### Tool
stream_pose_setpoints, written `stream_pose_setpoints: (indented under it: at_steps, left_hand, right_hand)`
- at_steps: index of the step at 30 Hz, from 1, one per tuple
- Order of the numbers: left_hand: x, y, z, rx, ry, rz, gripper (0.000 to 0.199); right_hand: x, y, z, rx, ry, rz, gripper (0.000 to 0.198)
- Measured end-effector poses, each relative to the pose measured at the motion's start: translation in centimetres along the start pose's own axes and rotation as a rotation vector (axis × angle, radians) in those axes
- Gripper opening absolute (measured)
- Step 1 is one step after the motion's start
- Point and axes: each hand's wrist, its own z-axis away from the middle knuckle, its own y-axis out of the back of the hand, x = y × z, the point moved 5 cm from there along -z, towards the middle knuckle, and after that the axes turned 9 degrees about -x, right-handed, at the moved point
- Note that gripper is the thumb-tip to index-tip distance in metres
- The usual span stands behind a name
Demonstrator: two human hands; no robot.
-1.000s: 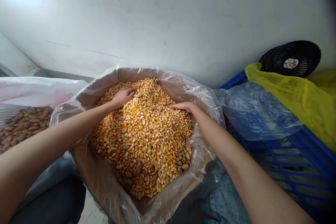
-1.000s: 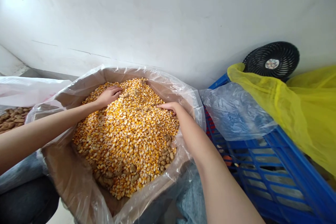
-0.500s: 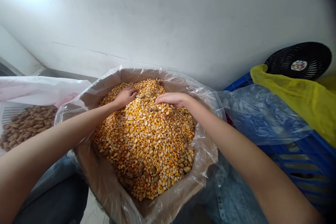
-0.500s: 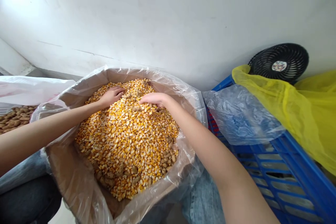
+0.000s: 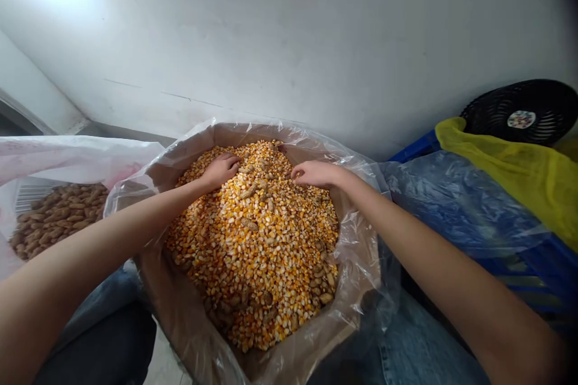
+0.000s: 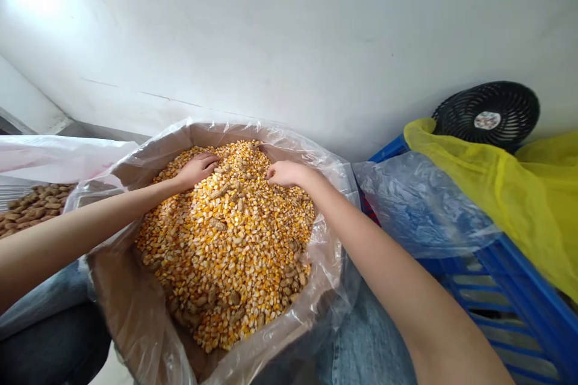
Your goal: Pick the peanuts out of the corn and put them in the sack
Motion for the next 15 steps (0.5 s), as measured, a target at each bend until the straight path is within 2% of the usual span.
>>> stream_pose_setpoints:
  at_steps: [3,5,7,8,9,12,14,15]
  left_hand:
    - [0.1,0.3,0.1,0.017,0.023,0.154,0.04]
    - [0.5,1.3,0.8,0.131,0.073,0.336,0.04]
    - [1.7,2.9,2.1,0.276,0.078,0.453,0.041]
    - [2.8,3.7,2.9,0.304,0.037,0.451,0.04]
    - [4.1,4.3,3.7,0.27,-0.038,0.41,0.038]
    - [8.0,4.4,5.8,0.006,-0.257,0.23,0.03]
    - [9.0,4.1,6.7,-0.076,-0.296,0.184,0.024]
    - [8.9,4.0,6.8,-0.075,-0.276,0.213,0.023]
  right_hand:
    - [-1.8,-1.3,1.5,0.055,0.182,-0.009,0.017]
    - [-3.5,-2.5,2.8,0.116,0.285,-0.093,0.018]
    - [-4.6,-3.9,3.6,0.142,0.3,-0.135,0.023]
    - [-4.9,-4.5,3.8,0.144,0.292,-0.145,0.024]
    - [-5.1,-5.1,3.9,0.143,0.286,-0.16,0.024]
    - [-4.6,-5.8,3.9,0.119,0.286,-0.336,0.014]
    - [-3.8,-5.7,3.8,0.064,0.277,-0.613,0.011]
    - [-3.5,-5.5,3.7,0.038,0.279,-0.774,0.01]
